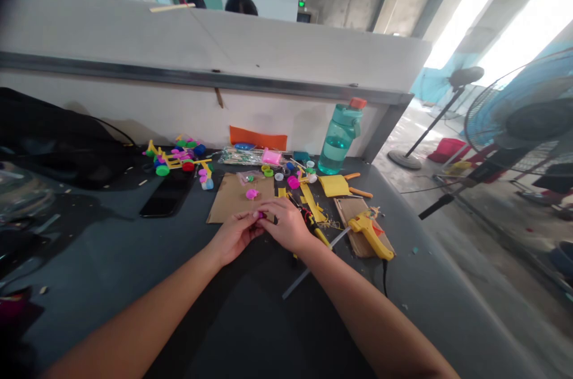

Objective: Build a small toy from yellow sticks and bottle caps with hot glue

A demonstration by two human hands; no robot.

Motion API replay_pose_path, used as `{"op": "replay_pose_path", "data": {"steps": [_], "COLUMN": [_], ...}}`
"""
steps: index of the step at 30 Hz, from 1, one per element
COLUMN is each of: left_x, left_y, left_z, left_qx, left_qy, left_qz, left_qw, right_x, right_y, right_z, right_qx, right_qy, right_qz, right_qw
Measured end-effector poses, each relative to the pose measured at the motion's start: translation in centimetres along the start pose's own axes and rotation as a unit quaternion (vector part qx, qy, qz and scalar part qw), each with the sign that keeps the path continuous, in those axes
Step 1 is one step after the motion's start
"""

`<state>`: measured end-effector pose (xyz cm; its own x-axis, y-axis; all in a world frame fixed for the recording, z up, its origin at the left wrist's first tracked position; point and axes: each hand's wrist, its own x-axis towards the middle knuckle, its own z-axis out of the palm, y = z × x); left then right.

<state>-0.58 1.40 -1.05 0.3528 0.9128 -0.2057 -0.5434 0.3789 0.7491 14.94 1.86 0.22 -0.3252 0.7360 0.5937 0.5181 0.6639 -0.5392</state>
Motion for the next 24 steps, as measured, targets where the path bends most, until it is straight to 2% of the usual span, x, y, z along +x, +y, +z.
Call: {"op": "replay_pose_path", "data": {"steps": [17, 24], "left_x": [0.03, 0.0], "left_y": [-0.06, 0.13], "left_z": [0.13, 0.19], "left_qx": [-0.009, -0.018], "left_qy": [0.022, 0.032], "left_qz": [0.003, -0.002], "left_qw": [1.0, 0.999], "right_x": [0.01, 0.06], "right_y": [0.04, -0.07], "right_z": [-0.03, -0.16], "right_qx": [-0.002, -0.007], "right_qy": [0.004, 0.015], "right_qz": [-0.013, 0.004], "right_qw": [1.0, 1.0]}}
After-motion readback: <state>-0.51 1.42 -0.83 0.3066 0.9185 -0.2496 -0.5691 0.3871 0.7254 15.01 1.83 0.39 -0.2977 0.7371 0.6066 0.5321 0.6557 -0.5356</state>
